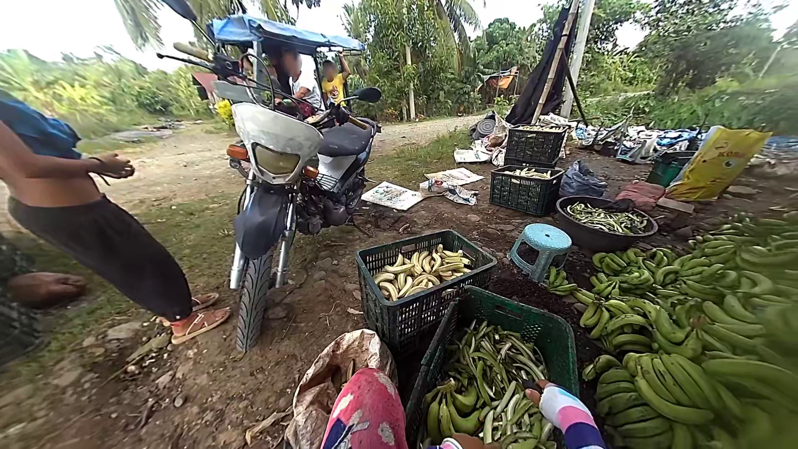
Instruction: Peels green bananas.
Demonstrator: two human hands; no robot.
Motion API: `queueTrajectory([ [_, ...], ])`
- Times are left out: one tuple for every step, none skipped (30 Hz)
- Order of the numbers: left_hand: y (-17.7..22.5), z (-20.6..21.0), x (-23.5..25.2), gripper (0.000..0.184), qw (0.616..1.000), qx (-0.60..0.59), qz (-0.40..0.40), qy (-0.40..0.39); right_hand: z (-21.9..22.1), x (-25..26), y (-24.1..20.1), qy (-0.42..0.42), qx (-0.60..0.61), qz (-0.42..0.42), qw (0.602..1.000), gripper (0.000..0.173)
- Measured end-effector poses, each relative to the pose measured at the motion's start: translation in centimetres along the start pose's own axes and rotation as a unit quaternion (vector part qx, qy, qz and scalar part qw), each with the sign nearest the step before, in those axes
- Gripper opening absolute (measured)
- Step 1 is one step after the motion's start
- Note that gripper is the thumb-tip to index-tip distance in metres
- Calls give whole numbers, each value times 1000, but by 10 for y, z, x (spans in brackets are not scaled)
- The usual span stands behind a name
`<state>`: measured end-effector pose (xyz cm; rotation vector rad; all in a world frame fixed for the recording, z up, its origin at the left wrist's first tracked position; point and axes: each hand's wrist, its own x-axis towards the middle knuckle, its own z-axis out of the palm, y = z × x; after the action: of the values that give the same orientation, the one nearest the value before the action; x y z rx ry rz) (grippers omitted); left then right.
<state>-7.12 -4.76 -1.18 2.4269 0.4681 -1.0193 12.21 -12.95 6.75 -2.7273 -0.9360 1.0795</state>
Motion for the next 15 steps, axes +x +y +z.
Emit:
queueTrajectory([
  [-2,-5,0,81,1000,-8,8,8,1,-1,2,1,0,1,1000,59],
  [-3,-14,-4,80,999,-20,15,21,1,-2,4,0,3,2,1000,60],
  [-5,-25,-10,80,998,-43,22,45,1,-4,6,1,10,3,1000,59],
  [-10,-36,-18,80,994,-74,27,79,1,-5,8,5,22,4,1000,58],
  [-14,-49,-29,82,985,-119,33,120,2,-7,10,12,40,3,999,58],
  [-20,-62,-39,83,970,-168,43,169,3,-7,13,28,61,3,998,57],
  [-26,-74,-50,83,949,-221,55,217,5,-8,16,48,83,4,995,58],
  [-32,-86,-60,81,919,-280,75,268,4,-12,18,71,91,9,993,59],
  [-37,-95,-70,75,875,-349,104,320,3,-16,17,97,98,11,990,60],
  [-41,-103,-78,69,819,-422,135,365,1,-21,15,120,114,8,986,60],
  [-42,-110,-83,66,761,-490,157,395,-2,-29,11,137,131,1,982,60],
  [-42,-117,-86,67,711,-546,169,409,-2,-38,8,157,150,-16,976,58],
  [-41,-123,-88,64,676,-586,173,412,-3,-47,2,164,175,-39,970,56],
  [-40,-127,-88,61,654,-610,172,413,-4,-56,-5,161,204,-65,964,54],
  [-41,-129,-86,56,645,-616,172,419,0,-58,-12,161,244,-96,952,51],
])
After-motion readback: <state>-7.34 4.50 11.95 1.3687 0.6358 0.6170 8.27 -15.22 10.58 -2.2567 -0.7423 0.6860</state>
